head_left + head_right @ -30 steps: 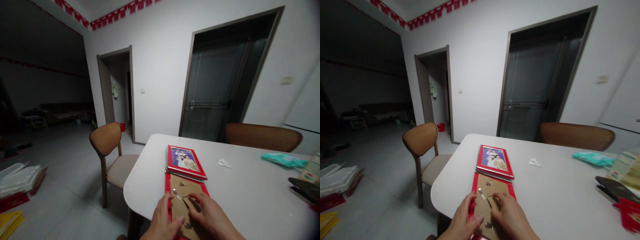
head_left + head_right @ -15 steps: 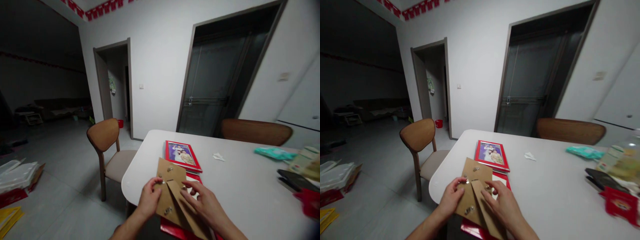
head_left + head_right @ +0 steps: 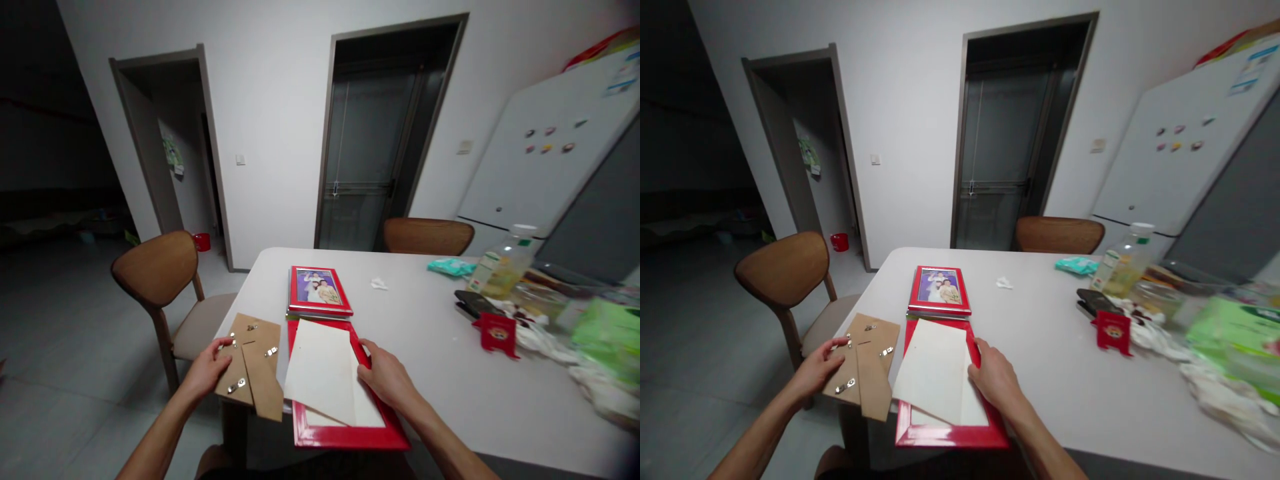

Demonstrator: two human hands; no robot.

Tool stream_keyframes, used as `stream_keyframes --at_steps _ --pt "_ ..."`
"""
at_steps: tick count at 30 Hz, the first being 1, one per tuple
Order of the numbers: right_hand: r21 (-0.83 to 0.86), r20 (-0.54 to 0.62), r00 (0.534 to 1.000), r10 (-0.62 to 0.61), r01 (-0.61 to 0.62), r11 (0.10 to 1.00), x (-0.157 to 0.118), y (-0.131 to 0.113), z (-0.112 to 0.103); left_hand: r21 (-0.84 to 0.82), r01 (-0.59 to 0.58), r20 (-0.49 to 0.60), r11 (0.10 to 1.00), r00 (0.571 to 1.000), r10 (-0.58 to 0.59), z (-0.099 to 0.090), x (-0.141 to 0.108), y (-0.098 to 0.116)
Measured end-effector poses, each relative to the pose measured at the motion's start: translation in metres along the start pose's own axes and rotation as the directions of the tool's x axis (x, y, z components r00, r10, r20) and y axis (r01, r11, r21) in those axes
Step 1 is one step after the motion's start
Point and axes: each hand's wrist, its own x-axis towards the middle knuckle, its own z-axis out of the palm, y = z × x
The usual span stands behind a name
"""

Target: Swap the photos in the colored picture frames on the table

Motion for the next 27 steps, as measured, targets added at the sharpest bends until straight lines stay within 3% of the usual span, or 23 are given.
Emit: stream_keyframes --at_steps 3,5,7,8,10,12,16,18,21,27 --pt "0.026 -0.015 1.000 0.027 -0.027 0.999 0.000 0.001 -0.004 0.132 -0.113 -0.080 0.985 0.989 0.124 0.007 -0.005 0.012" --pt "0.060 -0.036 0.998 0.044 -0.042 0.997 0.000 0.001 -0.005 0.190 -0.208 -0.072 0.960 0.972 0.225 0.025 -0.015 0.025" --pt "0.126 -0.043 0.997 0.071 -0.065 0.990 -0.001 0.000 -0.004 0.226 -0.311 0.043 0.923 0.950 0.309 0.053 -0.029 0.037" --pt "0.175 -0.042 0.995 0.087 -0.079 0.981 -0.001 0.000 -0.004 0.296 -0.406 0.177 0.865 0.913 0.368 0.068 -0.038 0.043" --pt "0.316 -0.024 0.992 0.128 -0.114 0.942 -0.002 0.000 -0.001 0.403 -0.472 0.338 0.784 0.873 0.352 0.099 -0.054 0.051" --pt "0.522 0.028 0.986 0.164 -0.154 0.839 -0.004 0.000 0.001 0.447 -0.499 0.481 0.742 0.834 0.271 0.121 -0.070 0.056" --pt "0.850 0.204 0.953 0.223 -0.285 0.443 -0.013 0.001 0.002 0.397 -0.531 0.605 0.748 0.765 0.222 0.137 -0.089 0.064" --pt "0.911 0.248 0.944 0.216 -0.304 0.279 -0.019 0.000 0.000 0.344 -0.523 0.582 0.780 0.771 0.260 0.135 -0.088 0.066" --pt "0.960 0.242 0.956 0.164 -0.260 0.102 -0.026 -0.005 -0.006 0.360 -0.511 0.490 0.781 0.815 0.308 0.133 -0.077 0.067" --pt "0.970 0.241 0.961 0.137 -0.234 -0.063 -0.034 -0.020 -0.017 0.418 -0.452 0.510 0.788 0.834 0.208 0.149 -0.070 0.074"
